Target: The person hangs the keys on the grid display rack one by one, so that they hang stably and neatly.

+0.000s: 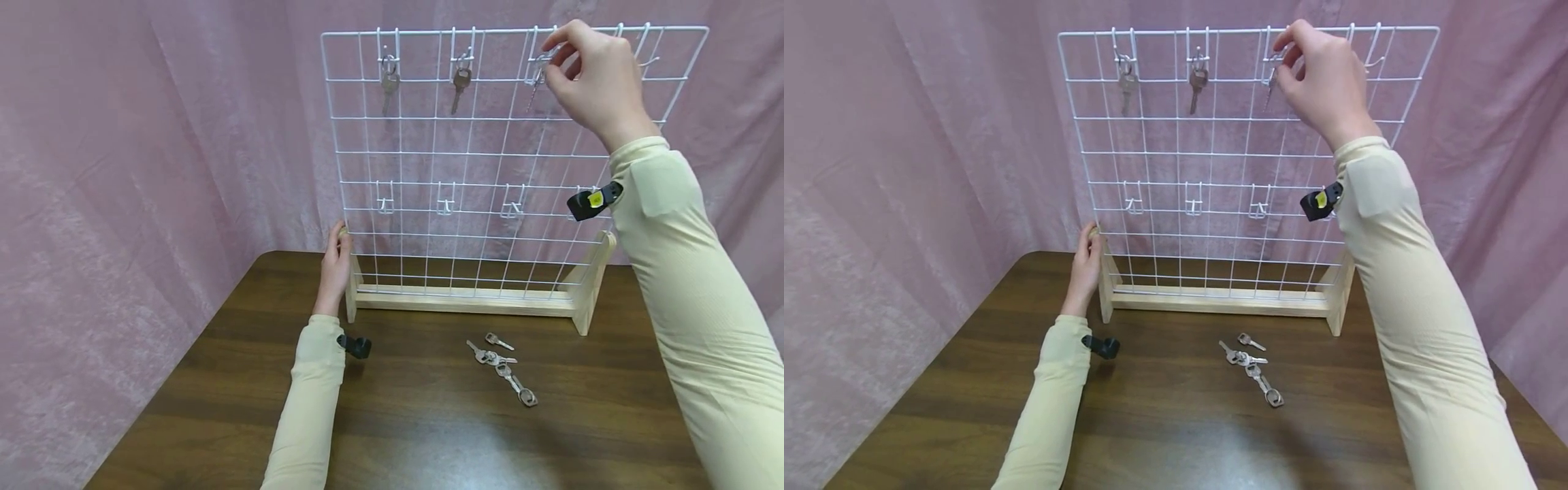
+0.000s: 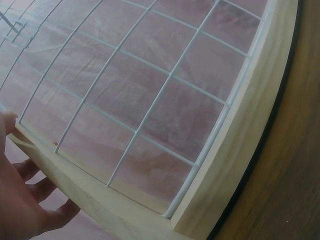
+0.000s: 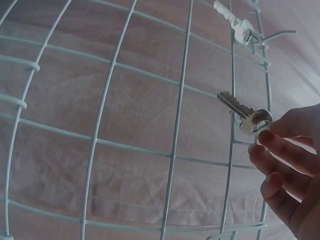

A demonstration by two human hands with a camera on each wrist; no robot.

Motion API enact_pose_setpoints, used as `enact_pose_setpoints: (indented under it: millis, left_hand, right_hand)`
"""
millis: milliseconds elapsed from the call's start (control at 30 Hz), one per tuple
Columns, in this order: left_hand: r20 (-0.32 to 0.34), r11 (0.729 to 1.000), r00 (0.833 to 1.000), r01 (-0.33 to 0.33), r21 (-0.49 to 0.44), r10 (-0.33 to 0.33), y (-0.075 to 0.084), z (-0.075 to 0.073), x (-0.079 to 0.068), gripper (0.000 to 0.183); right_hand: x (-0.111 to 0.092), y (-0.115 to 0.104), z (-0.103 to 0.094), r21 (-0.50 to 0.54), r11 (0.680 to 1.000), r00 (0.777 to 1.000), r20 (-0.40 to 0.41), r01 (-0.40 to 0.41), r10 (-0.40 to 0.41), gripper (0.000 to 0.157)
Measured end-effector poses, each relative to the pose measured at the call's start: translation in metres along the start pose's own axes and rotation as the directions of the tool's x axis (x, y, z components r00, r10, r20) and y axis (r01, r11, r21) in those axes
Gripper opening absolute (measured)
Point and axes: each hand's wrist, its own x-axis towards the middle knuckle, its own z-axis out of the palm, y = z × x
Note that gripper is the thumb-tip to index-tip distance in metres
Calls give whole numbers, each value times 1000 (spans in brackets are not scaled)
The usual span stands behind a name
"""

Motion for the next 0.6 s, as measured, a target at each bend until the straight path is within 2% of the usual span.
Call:
enact_pose_setpoints:
  millis: [100, 233, 400, 500, 600]
  left_hand:
    - [1, 1000, 1000, -4, 4, 4, -1, 0, 0, 52]
    - [4, 1000, 1000, -3, 0, 3, -3, 0, 0, 53]
    - [9, 1000, 1000, 3, 9, -4, -4, 0, 0, 53]
    - [13, 1000, 1000, 5, 18, -6, -4, 0, 1, 54]
    - [16, 1000, 1000, 2, 21, -2, -3, 0, 2, 55]
  right_hand:
    - [-7, -1, 0, 30, 1000, 1000, 4, -3, 3, 35]
    - [-22, -2, 1, 87, 996, 1000, -28, -12, 14, 36]
    - [-48, -4, 4, 164, 986, 996, -86, -12, 26, 37]
    - [-66, -2, 7, 218, 976, 995, -94, -11, 33, 39]
    - [-84, 1, 12, 224, 975, 996, -87, -4, 24, 41]
